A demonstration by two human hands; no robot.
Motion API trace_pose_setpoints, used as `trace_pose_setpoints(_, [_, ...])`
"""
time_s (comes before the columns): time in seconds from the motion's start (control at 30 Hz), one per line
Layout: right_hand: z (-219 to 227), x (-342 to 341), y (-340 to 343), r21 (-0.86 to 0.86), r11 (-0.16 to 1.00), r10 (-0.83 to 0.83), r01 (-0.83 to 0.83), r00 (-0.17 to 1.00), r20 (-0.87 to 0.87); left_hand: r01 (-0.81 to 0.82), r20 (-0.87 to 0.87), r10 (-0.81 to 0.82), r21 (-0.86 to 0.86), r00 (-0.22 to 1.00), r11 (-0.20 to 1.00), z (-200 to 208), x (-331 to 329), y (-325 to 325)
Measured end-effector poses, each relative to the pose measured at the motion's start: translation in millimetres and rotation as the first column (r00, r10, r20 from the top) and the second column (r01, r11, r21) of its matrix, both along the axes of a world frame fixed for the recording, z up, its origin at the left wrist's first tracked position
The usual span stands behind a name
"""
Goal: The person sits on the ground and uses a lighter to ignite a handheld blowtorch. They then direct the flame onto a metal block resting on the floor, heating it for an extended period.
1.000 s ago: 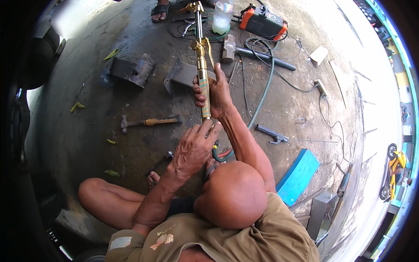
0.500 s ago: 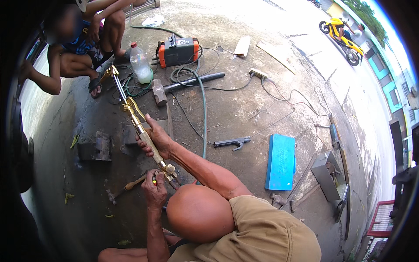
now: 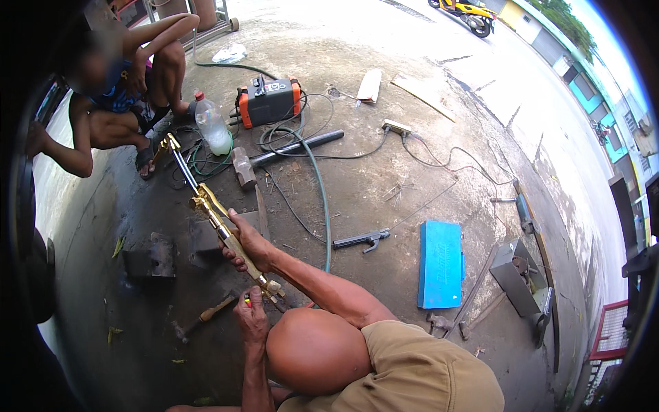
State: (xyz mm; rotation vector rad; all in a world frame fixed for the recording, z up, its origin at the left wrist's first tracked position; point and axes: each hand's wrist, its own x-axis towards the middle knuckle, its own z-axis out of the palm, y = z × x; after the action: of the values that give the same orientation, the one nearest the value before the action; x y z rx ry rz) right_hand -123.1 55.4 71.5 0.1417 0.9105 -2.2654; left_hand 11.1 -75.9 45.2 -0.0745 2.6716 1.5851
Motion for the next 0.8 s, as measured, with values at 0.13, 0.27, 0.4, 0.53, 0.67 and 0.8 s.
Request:
trace_pose_setpoints(0.13, [0,5,1,-0.062,0.998,0.032,-0.027,0.997,0.070,-0.095,0.231,0.042,0.224,0.972,0.970,18,-32,-31])
trace_pose_setpoints(0.27, [1,20,7,-0.123,0.992,0.027,-0.023,0.999,0.037,-0.306,0.080,0.313,-0.086,0.946,0.948,28,-113,-87])
trace_pose_setpoints(0.4, [-8,41,-18,-0.225,0.967,0.130,-0.117,0.990,0.045,-0.420,-0.206,0.376,-0.251,0.903,0.872,13,-153,-157])
trace_pose_setpoints(0.53, [-6,46,-12,-0.263,0.944,0.201,-0.199,0.979,-0.017,-0.396,-0.086,0.388,-0.128,0.918,0.909,19,-197,-180])
trace_pose_setpoints(0.67, [-6,49,-15,-0.213,0.952,0.220,-0.218,0.975,-0.016,-0.425,-0.081,0.432,0.088,0.898,0.901,51,-202,-168])
trace_pose_setpoints(0.8, [4,46,-8,-0.174,0.962,0.208,-0.211,0.977,-0.036,-0.415,-0.088,0.439,0.207,0.894,0.886,76,-223,-160])
